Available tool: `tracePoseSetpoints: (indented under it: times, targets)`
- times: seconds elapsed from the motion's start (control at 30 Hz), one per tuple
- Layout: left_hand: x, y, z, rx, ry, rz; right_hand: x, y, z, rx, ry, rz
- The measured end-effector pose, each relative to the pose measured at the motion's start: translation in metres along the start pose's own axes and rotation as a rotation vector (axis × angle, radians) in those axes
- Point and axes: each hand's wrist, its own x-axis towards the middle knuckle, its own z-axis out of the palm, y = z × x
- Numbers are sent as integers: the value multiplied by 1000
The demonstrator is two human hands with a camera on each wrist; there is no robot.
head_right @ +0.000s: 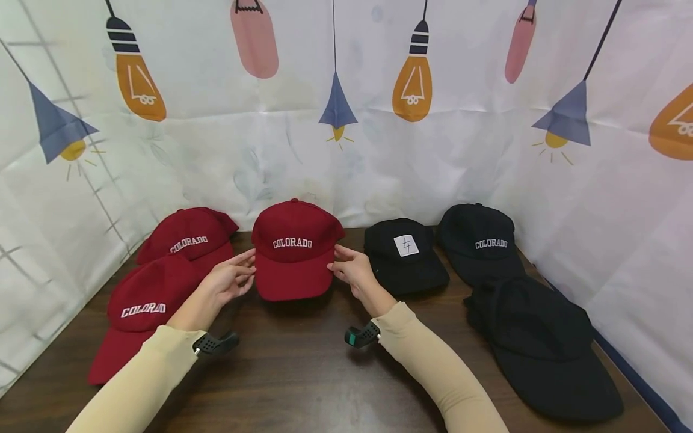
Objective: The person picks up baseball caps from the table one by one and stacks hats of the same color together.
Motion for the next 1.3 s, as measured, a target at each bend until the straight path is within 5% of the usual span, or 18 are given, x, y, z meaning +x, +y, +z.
tracePoseSetpoints:
  times: [0.87, 1.3]
  targets:
    - [-22, -10, -18, 75, -94, -1, -34, 12, -1, 4, -30, 26]
    - [-30, -12, -28, 111, -154, -3, -49, 10, -6, -20, -110, -18]
